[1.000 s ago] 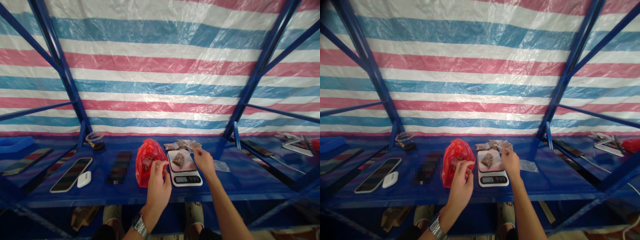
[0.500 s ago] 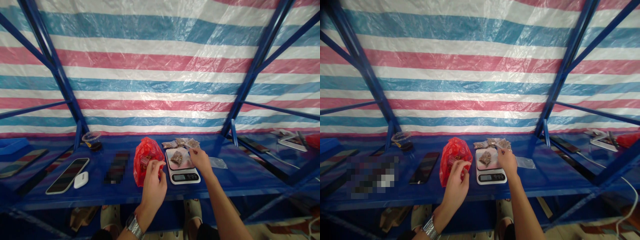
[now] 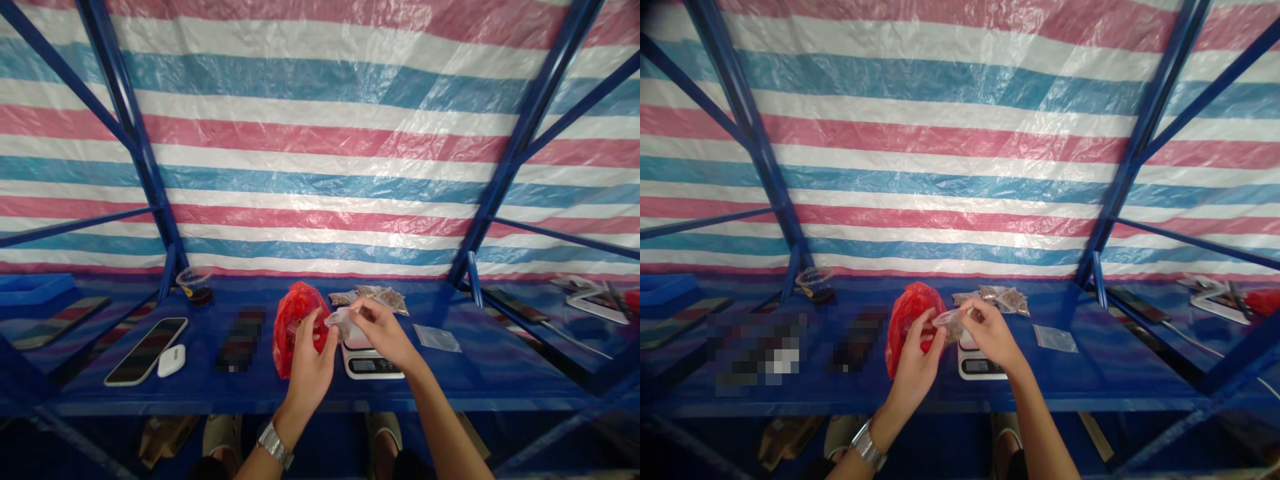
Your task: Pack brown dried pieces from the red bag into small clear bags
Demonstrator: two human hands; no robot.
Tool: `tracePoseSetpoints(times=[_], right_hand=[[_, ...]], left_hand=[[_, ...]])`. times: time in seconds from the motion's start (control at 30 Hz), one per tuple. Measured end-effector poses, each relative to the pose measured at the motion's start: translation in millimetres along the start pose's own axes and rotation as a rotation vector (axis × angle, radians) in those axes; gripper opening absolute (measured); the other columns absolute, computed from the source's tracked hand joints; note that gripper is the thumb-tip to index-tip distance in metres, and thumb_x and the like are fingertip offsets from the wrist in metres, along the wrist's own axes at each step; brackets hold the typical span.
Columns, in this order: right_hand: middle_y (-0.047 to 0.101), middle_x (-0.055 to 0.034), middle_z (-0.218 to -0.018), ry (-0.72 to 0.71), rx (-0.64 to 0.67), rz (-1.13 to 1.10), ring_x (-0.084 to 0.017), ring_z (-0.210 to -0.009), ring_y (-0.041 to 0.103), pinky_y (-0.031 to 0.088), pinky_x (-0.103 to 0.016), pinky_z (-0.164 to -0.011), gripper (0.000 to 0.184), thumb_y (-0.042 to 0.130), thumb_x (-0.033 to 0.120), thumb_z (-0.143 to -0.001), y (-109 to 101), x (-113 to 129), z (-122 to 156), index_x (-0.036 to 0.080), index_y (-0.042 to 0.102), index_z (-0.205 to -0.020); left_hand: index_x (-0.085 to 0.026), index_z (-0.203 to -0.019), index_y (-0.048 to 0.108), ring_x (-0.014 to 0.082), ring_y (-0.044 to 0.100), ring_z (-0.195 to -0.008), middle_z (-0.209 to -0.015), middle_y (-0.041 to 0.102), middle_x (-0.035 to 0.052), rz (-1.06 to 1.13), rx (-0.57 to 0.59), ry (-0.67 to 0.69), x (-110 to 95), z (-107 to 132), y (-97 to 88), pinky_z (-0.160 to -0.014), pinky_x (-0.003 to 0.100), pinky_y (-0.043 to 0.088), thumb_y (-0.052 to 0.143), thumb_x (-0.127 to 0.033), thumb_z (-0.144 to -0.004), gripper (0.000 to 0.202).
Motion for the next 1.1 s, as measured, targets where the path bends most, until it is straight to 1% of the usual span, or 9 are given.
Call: tracePoseSetpoints(times=[0.07,0.13,0.23,0.47,0.53,0.67,0.83,1.0,1.1], right_hand=[[0.06,0.0025,-0.071,0.023,0.091,-0.066,-0.014,-0.062,0.05,0.039,-0.025,-0.061,0.029,0.065,0.049,-0.091,10,8,3,0.021,0.066,-0.084],[0.059,0.0029,-0.07,0.056,0.146,-0.1,-0.013,-0.061,0.05,0.038,-0.025,-0.059,0.029,0.064,0.05,-0.092,19,9,4,0.021,0.068,-0.09],[0.062,0.0014,-0.073,0.074,0.171,-0.11,-0.015,-0.065,0.053,0.04,-0.026,-0.06,0.031,0.063,0.05,-0.093,32,7,3,0.021,0.071,-0.095],[0.059,0.0016,-0.07,0.006,-0.016,-0.051,-0.015,-0.065,0.052,0.042,-0.026,-0.062,0.025,0.063,0.043,-0.09,51,8,0,0.019,0.065,-0.082],[0.061,0.0009,-0.073,-0.004,-0.018,-0.068,-0.015,-0.067,0.054,0.044,-0.027,-0.063,0.025,0.062,0.042,-0.09,54,9,0,0.019,0.066,-0.084],[0.067,-0.0027,-0.084,-0.028,0.006,-0.104,-0.018,-0.079,0.061,0.048,-0.029,-0.075,0.026,0.064,0.043,-0.09,59,10,0,0.018,0.069,-0.087],[0.068,-0.0033,-0.085,-0.005,-0.023,-0.138,-0.018,-0.08,0.062,0.05,-0.03,-0.076,0.029,0.066,0.047,-0.09,59,7,-1,0.018,0.068,-0.088],[0.073,-0.0051,-0.09,0.029,0.049,-0.197,-0.02,-0.085,0.065,0.051,-0.032,-0.08,0.031,0.068,0.049,-0.088,56,6,0,0.018,0.073,-0.092],[0.071,-0.0033,-0.081,0.026,0.039,-0.131,-0.018,-0.077,0.063,0.049,-0.03,-0.073,0.027,0.069,0.045,-0.087,51,8,2,0.019,0.073,-0.081]], left_hand=[[-0.018,-0.117,0.067,0.0232,0.069,-0.098,-0.111,0.073,0.0103,0.122,0.077,-0.078,-1,-5,-2.1,-0.087,0.034,0.055,0.055,-0.049,-0.097,0.039],[-0.017,-0.107,0.069,0.0214,0.07,-0.089,-0.101,0.075,0.0077,0.203,0.096,-0.104,-4,-8,-5.9,-0.081,0.031,0.055,0.053,-0.052,-0.098,0.04],[-0.018,-0.104,0.071,0.021,0.07,-0.094,-0.102,0.076,0.007,0.219,0.064,-0.057,-6,-11,-11.6,-0.085,0.03,0.054,0.055,-0.05,-0.098,0.037],[-0.018,-0.102,0.072,0.0229,0.072,-0.097,-0.103,0.077,0.0083,0.214,0.032,-0.031,-4,-11,-14.9,-0.09,0.033,0.056,0.056,-0.048,-0.097,0.034],[-0.018,-0.103,0.072,0.0232,0.073,-0.097,-0.104,0.077,0.0087,0.214,0.018,-0.017,-4,-11,-15.7,-0.091,0.034,0.056,0.056,-0.048,-0.097,0.034],[-0.019,-0.098,0.071,0.0231,0.072,-0.095,-0.1,0.076,0.0083,0.191,-0.005,0.004,-3,-12,-16.6,-0.089,0.034,0.057,0.057,-0.047,-0.096,0.031],[-0.019,-0.095,0.067,0.0209,0.072,-0.091,-0.096,0.075,0.0065,0.271,-0.054,-0.021,-1,-13,-17.2,-0.084,0.031,0.058,0.063,-0.045,-0.093,0.027],[-0.019,-0.09,0.067,0.02,0.072,-0.089,-0.092,0.075,0.0047,0.31,-0.005,-0.051,-1,-17,-20.7,-0.082,0.029,0.056,0.066,-0.041,-0.091,0.022],[-0.019,-0.085,0.068,0.0191,0.071,-0.084,-0.087,0.075,0.0036,0.242,0.034,-0.019,0,-17,-24.2,-0.079,0.028,0.054,0.066,-0.038,-0.091,0.02]])
Point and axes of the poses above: each hand's wrist, its own z-axis away from the middle knuckle, its own y-axis out of the palm, x = y × z, the point moved 2 cm from there along -z, towards the middle knuckle
